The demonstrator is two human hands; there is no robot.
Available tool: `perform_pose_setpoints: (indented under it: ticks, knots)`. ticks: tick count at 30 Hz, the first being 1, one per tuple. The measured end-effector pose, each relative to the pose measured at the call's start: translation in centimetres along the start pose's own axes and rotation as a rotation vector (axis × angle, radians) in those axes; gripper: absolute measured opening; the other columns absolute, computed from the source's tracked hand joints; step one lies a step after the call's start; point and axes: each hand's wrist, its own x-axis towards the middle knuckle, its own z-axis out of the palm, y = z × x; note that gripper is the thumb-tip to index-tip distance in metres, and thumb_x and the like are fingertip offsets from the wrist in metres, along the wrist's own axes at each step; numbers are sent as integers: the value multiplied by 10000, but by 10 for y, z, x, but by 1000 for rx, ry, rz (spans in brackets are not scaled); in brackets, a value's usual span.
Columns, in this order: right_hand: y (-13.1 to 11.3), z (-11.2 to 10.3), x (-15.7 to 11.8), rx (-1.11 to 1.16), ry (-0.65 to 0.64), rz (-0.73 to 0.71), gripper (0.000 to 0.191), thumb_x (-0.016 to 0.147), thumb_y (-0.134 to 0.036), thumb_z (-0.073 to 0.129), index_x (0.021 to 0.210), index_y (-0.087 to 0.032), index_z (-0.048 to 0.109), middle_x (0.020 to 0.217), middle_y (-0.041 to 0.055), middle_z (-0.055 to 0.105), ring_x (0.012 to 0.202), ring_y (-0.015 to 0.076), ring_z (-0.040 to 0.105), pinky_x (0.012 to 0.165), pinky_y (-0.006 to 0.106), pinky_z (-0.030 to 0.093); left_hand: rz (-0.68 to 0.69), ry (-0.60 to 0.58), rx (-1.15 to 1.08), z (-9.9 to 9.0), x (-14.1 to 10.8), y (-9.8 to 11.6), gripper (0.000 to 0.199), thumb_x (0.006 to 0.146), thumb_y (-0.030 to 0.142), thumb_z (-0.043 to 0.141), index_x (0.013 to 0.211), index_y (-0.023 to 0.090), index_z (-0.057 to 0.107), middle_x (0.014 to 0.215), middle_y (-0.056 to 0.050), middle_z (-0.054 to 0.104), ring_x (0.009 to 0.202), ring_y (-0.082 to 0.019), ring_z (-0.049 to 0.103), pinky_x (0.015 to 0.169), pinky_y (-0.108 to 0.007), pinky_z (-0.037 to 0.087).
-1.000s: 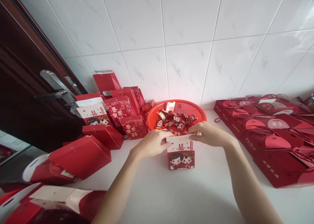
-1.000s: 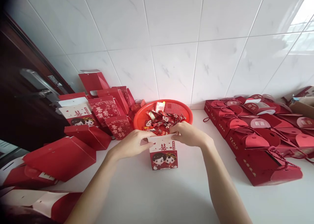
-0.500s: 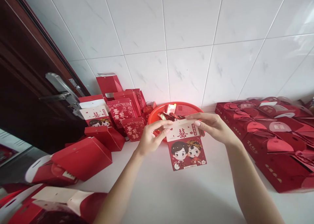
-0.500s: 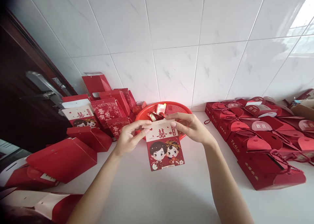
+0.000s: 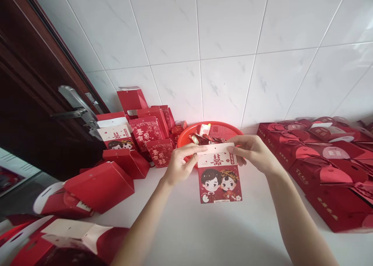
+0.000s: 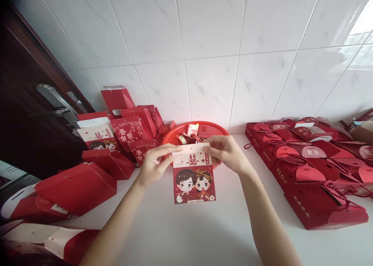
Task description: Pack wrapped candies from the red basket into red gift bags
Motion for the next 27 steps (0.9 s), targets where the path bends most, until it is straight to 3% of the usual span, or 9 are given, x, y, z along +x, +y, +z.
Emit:
perform_pose_setpoints:
  ticks: [6, 11, 15, 18, 22, 27]
  knots:
    - [-8, 5, -3, -85, 85, -22, 267, 794, -412, 724, 814, -146, 714, 561, -18, 551, 457, 91, 456, 419, 240, 357, -62, -24, -12, 2, 0, 2, 212, 876, 325, 665, 1006, 225, 799, 1036, -83, 794, 924, -244, 737, 844, -421, 617]
    - [-9, 5, -6, -141, 108, -7, 219, 823, -380, 679, 828, -161, 700, 484, -56, 494, 380, 75, 409, 386, 229, 317, -123, 80, -30, 12, -3, -4, 313, 895, 383, 696, 1168, 241, 752, 1227, -78, 753, 1113, -266, 715, 999, -435, 584]
    - [-5, 3, -5, -75, 54, 18, 242, 821, -398, 702, 853, -158, 686, 535, -23, 591, 407, 113, 539, 411, 238, 403, -108, 134, -35, 19, -6, -7, 304, 900, 433, 694, 1125, 241, 762, 1214, -79, 756, 1150, -285, 702, 1038, -464, 570]
    - [-7, -1, -10, -65, 97, -17, 294, 807, -433, 736, 876, -147, 718, 555, -10, 612, 431, 130, 578, 429, 251, 447, -122, 137, -93, 22, -7, -3, 379, 872, 473, 725, 1178, 250, 737, 1137, -83, 773, 1059, -284, 731, 989, -468, 598]
    - [-26, -19, -34, -97, 402, -170, 239, 812, -404, 757, 856, -170, 742, 546, -23, 603, 420, 117, 550, 417, 253, 451, -126, 61, -241, 25, -5, 0, 501, 874, 492, 715, 1293, 223, 659, 1113, -103, 763, 1035, -272, 731, 950, -425, 613]
    - [-68, -73, -90, -263, 1105, -558, 91, 723, -212, 821, 794, -187, 768, 554, -3, 631, 405, 127, 535, 409, 279, 397, -169, -53, -127, 37, -1, -22, 299, 865, 437, 705, 1011, 180, 748, 1067, -98, 767, 1002, -254, 731, 921, -369, 609]
